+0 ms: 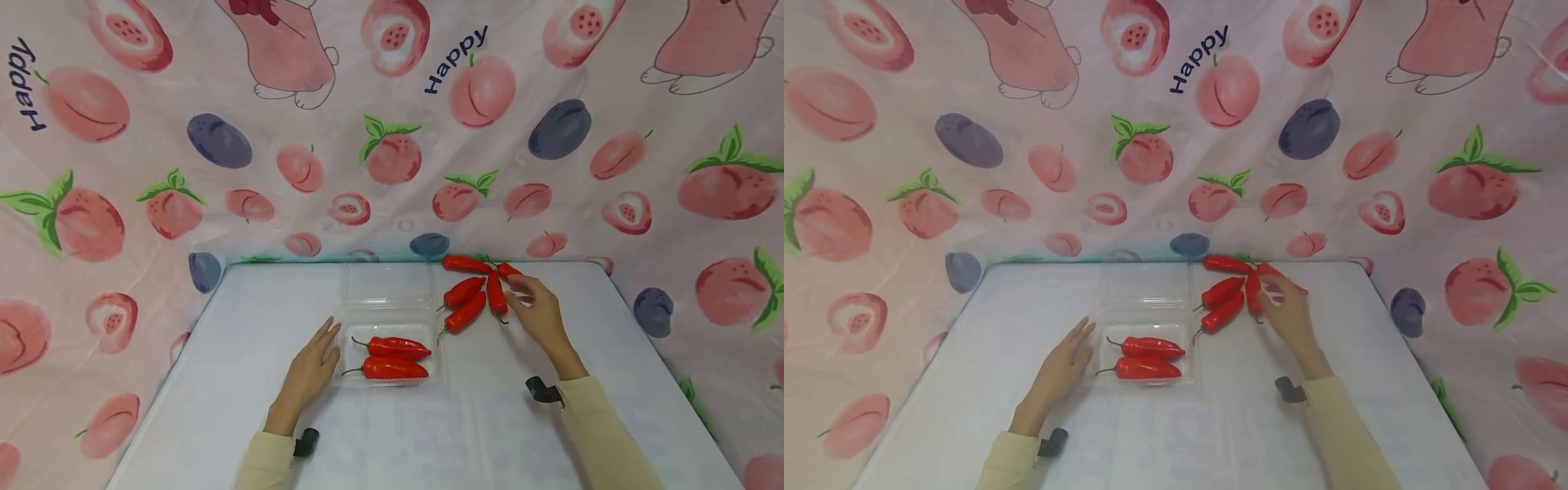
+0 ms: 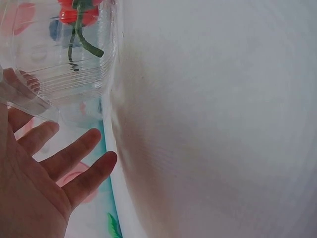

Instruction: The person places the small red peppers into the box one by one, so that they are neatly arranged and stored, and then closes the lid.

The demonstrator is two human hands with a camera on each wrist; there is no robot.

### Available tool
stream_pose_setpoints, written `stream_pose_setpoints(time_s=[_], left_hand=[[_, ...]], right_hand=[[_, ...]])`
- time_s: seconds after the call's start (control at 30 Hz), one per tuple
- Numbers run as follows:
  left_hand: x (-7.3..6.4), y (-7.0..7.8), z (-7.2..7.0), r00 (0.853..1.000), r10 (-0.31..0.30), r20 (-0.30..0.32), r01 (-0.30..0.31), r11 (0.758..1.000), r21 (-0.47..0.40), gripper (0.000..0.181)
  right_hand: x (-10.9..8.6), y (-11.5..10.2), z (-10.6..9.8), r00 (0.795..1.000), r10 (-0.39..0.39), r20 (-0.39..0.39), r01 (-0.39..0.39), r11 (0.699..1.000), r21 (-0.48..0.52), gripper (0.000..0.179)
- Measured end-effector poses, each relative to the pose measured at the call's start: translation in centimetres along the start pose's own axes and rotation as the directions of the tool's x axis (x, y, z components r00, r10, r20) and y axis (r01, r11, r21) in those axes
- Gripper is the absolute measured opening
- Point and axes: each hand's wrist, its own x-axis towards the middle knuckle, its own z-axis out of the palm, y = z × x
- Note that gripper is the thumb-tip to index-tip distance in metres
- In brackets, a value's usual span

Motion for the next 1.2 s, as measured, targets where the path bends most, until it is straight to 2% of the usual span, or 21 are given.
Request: stream_pose_setpoints(time_s=[0.2,0.33,0.6,1.2], left_hand=[[-0.1,0.2,-0.2,1.000,-0.003,0.011,0.003,1.000,-0.008,0.049],[-0.1,0.1,-0.3,1.000,0.002,0.006,-0.002,1.000,0.003,0.049],[0.0,0.2,-0.4,1.000,0.004,0.000,-0.004,1.000,0.011,0.049],[0.1,-0.1,-0.3,1.000,0.011,0.001,-0.011,1.000,0.008,0.049]], right_hand=[[0.6,1.1,-0.7,0.999,0.043,-0.003,-0.043,0.998,-0.053,0.037],[1.1,1.9,-1.1,0.997,0.073,0.002,-0.072,0.996,-0.051,0.037],[1.9,3.3,-1.3,0.985,0.170,0.030,-0.168,0.983,-0.081,0.041],[4.1,6.2,-0.9,0.970,0.236,0.053,-0.228,0.965,-0.134,0.045]])
